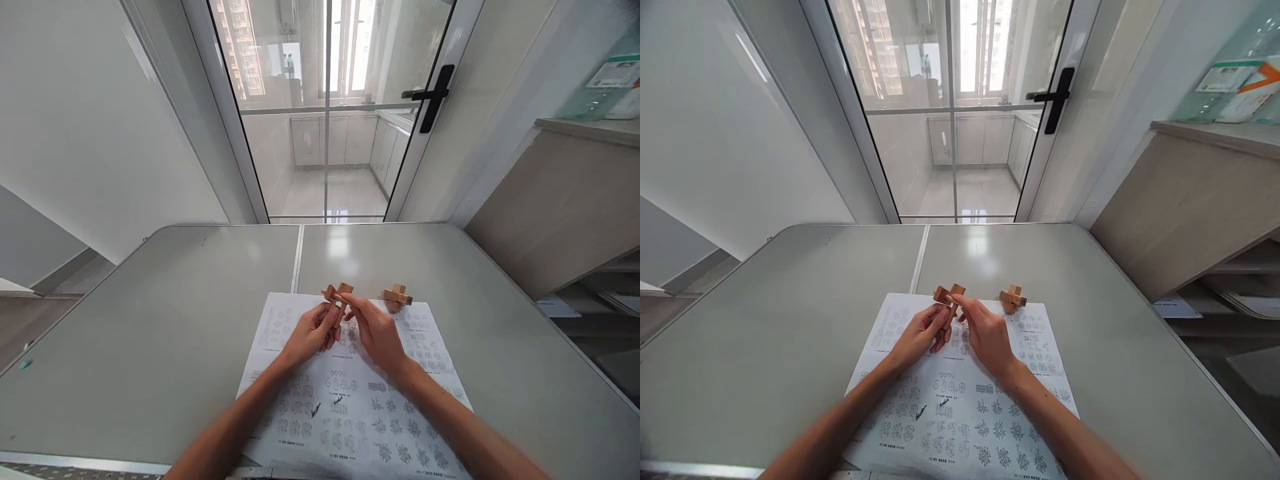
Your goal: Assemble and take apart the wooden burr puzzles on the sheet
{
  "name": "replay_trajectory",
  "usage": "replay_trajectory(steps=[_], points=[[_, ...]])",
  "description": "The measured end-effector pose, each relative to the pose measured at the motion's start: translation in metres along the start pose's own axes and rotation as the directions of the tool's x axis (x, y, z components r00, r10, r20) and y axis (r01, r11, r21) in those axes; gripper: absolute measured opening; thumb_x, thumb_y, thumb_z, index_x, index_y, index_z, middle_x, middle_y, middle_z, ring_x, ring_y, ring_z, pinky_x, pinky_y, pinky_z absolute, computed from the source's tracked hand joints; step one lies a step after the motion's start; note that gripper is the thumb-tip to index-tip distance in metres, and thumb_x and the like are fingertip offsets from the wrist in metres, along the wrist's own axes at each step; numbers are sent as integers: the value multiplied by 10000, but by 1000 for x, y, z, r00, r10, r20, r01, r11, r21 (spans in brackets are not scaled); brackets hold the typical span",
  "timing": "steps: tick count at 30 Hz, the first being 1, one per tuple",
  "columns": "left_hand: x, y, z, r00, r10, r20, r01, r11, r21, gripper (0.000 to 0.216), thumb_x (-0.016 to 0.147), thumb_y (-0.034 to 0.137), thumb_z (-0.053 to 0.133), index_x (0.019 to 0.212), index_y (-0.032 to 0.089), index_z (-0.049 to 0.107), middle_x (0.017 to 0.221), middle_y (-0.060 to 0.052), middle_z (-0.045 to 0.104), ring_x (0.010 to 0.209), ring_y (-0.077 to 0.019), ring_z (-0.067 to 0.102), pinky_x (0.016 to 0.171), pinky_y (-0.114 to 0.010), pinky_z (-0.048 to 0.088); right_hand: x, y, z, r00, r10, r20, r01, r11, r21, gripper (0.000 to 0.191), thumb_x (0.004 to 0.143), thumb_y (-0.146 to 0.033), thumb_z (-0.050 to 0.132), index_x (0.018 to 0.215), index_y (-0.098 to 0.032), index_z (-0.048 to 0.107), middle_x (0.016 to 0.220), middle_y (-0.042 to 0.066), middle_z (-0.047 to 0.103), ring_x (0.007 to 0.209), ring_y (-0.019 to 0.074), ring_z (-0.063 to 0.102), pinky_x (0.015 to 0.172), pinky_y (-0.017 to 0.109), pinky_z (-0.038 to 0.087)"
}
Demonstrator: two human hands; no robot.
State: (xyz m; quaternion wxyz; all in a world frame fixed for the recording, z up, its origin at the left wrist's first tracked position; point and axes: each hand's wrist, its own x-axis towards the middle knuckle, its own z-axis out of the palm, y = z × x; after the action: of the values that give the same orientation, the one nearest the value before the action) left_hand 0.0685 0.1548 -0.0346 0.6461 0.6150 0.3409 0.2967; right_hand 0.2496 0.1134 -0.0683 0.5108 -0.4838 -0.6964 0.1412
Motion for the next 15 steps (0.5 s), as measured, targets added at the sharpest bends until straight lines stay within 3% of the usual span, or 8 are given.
replay_trajectory(steps=[5, 7, 11, 13, 15], points=[[2, -6, -3, 993, -70, -95, 64, 996, -60, 473, 973, 681, 558, 1014, 215, 482, 671, 18, 645, 510, -141, 578, 505, -260, 435, 0, 1, 0, 999, -4, -43, 3, 1000, -29, 431, 1067, -97, 420, 1413, -291, 588, 1137, 36, 767, 832, 175, 759, 747, 326, 607], [4, -9, -5, 979, -85, -186, 66, 993, -102, 491, 954, 683, 584, 1046, 211, 489, 813, -28, 708, 598, -166, 652, 540, -276, 476, 0, 2, 0, 999, -7, -51, 5, 999, -41, 428, 1072, -104, 414, 1417, -292, 584, 1140, 41, 768, 833, 179, 763, 741, 328, 610], [5, -10, -9, 963, -67, -263, 23, 985, -169, 628, 940, 690, 615, 1323, 199, 541, 1230, -130, 722, 1030, -260, 743, 843, -366, 577, -1, 1, 1, 999, -43, -20, 41, 998, -56, 446, 1063, -83, 404, 1411, -295, 586, 1132, 44, 770, 810, 176, 762, 715, 322, 608], [5, -8, -10, 967, -66, -247, 17, 981, -193, 694, 947, 694, 609, 1435, 206, 537, 1272, -139, 726, 1200, -294, 698, 1023, -418, 530, -1, 0, 2, 997, -71, 8, 72, 996, -56, 467, 1054, -67, 406, 1423, -295, 579, 1156, 46, 770, 806, 170, 761, 710, 314, 609], [4, -5, -9, 978, -53, -201, 9, 977, -212, 712, 951, 715, 583, 1446, 203, 582, 1288, -142, 733, 1243, -312, 677, 1083, -442, 496, -2, -1, 3, 995, -91, 28, 93, 994, -50, 487, 1048, -59, 408, 1439, -298, 572, 1203, 49, 765, 814, 165, 766, 718, 310, 617]])
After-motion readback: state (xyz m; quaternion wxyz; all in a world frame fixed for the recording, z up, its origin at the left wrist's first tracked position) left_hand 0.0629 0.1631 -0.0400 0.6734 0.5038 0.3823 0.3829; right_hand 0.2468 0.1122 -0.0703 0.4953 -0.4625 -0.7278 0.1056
